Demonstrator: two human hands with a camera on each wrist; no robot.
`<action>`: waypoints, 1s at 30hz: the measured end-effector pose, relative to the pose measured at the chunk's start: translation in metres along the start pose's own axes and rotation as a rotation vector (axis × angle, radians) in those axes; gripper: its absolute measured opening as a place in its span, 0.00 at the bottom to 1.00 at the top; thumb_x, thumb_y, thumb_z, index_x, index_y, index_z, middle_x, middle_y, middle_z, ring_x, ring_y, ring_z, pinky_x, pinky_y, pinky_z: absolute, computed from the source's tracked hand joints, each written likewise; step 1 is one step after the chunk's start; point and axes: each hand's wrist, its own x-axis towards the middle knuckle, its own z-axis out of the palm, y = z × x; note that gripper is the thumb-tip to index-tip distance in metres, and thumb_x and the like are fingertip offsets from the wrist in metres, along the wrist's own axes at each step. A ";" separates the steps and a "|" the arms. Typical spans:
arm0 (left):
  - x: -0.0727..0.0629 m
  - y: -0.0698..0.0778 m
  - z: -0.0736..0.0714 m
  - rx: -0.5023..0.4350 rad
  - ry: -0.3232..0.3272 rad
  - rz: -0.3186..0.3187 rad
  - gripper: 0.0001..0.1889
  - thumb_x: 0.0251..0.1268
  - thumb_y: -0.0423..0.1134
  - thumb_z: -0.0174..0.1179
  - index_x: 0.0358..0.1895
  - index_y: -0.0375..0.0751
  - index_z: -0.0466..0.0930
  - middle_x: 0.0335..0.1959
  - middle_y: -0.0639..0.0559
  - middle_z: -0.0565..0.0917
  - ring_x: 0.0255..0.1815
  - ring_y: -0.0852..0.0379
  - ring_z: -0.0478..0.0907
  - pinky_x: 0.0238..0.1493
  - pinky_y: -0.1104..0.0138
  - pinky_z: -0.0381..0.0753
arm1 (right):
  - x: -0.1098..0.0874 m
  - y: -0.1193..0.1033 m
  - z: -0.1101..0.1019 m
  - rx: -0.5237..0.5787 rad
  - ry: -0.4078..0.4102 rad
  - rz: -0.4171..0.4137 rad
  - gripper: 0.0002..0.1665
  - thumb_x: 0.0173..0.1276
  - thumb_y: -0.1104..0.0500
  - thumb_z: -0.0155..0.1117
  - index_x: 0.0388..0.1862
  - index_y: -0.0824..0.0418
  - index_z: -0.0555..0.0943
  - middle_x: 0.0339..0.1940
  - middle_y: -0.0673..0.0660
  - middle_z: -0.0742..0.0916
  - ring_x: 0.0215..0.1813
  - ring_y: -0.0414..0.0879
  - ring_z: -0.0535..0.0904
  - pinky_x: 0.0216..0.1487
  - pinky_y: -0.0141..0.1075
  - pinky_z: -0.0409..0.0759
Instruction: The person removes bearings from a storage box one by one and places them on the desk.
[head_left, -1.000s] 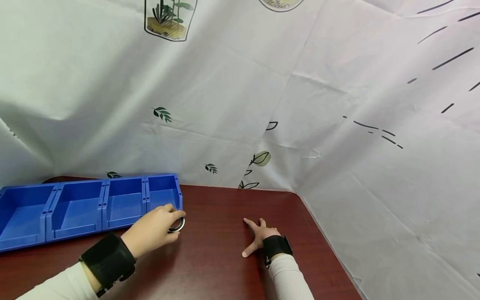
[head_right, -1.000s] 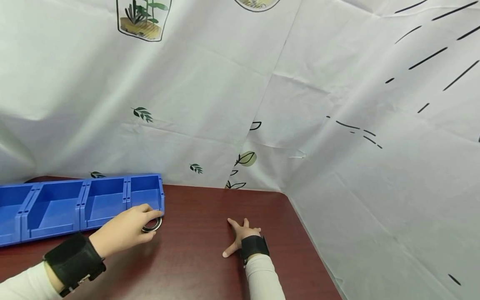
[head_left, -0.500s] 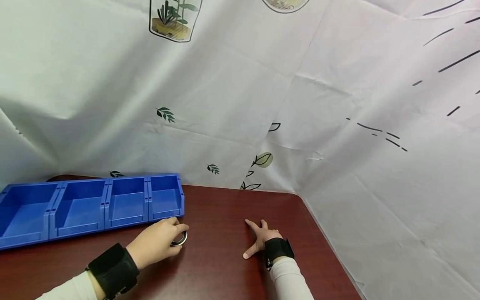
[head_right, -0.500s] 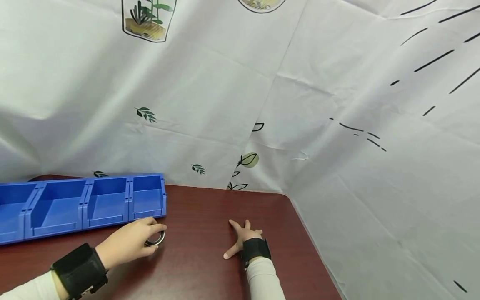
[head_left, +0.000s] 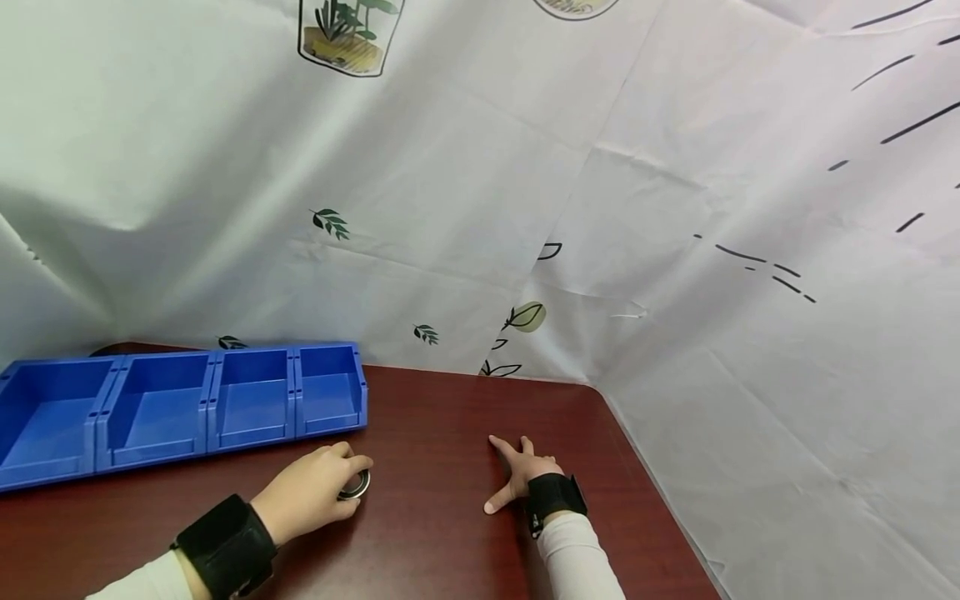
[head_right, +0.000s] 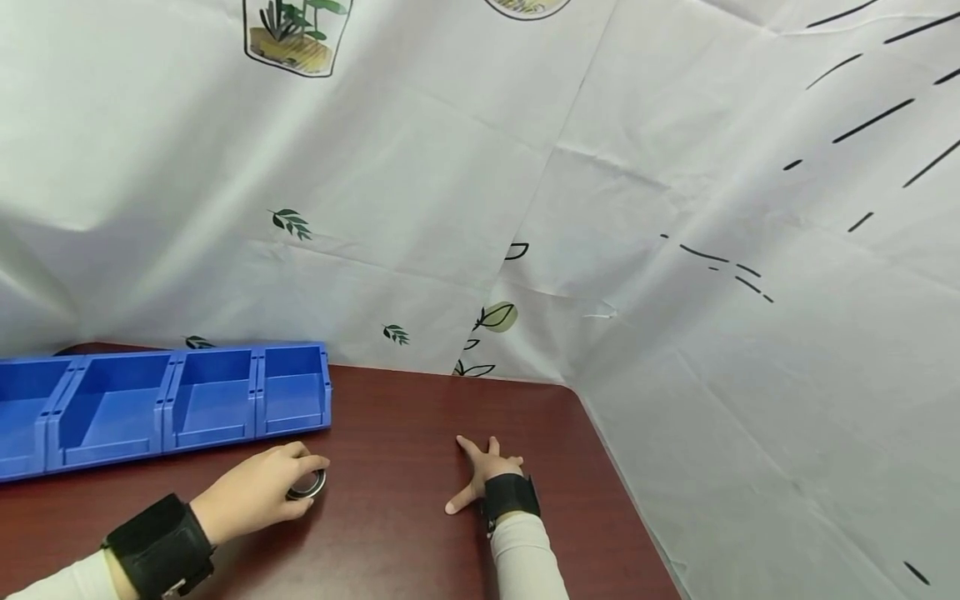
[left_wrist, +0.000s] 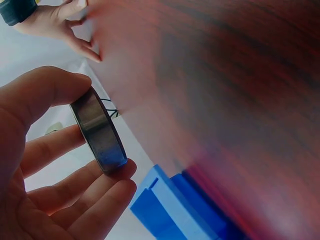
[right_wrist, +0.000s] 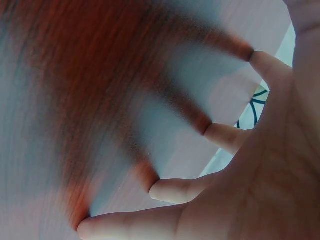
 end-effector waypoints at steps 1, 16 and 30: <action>-0.001 -0.001 0.001 -0.001 0.000 -0.003 0.21 0.52 0.39 0.74 0.50 0.37 0.85 0.33 0.52 0.76 0.28 0.61 0.70 0.31 0.64 0.77 | 0.000 0.000 0.000 0.001 -0.003 -0.001 0.68 0.38 0.36 0.86 0.79 0.37 0.60 0.79 0.66 0.60 0.66 0.80 0.64 0.53 0.70 0.72; -0.005 -0.011 0.020 0.038 -0.010 -0.058 0.20 0.50 0.42 0.74 0.48 0.40 0.86 0.32 0.52 0.77 0.27 0.59 0.74 0.28 0.60 0.79 | 0.001 0.000 0.001 -0.003 0.011 -0.004 0.67 0.39 0.38 0.86 0.79 0.38 0.61 0.78 0.66 0.60 0.65 0.80 0.65 0.53 0.70 0.72; -0.007 -0.017 0.030 -0.003 -0.072 -0.103 0.21 0.49 0.41 0.75 0.48 0.38 0.86 0.35 0.49 0.79 0.34 0.54 0.77 0.32 0.55 0.82 | 0.002 0.000 0.001 0.003 0.015 0.005 0.68 0.37 0.37 0.87 0.79 0.36 0.62 0.79 0.65 0.60 0.65 0.79 0.65 0.51 0.73 0.71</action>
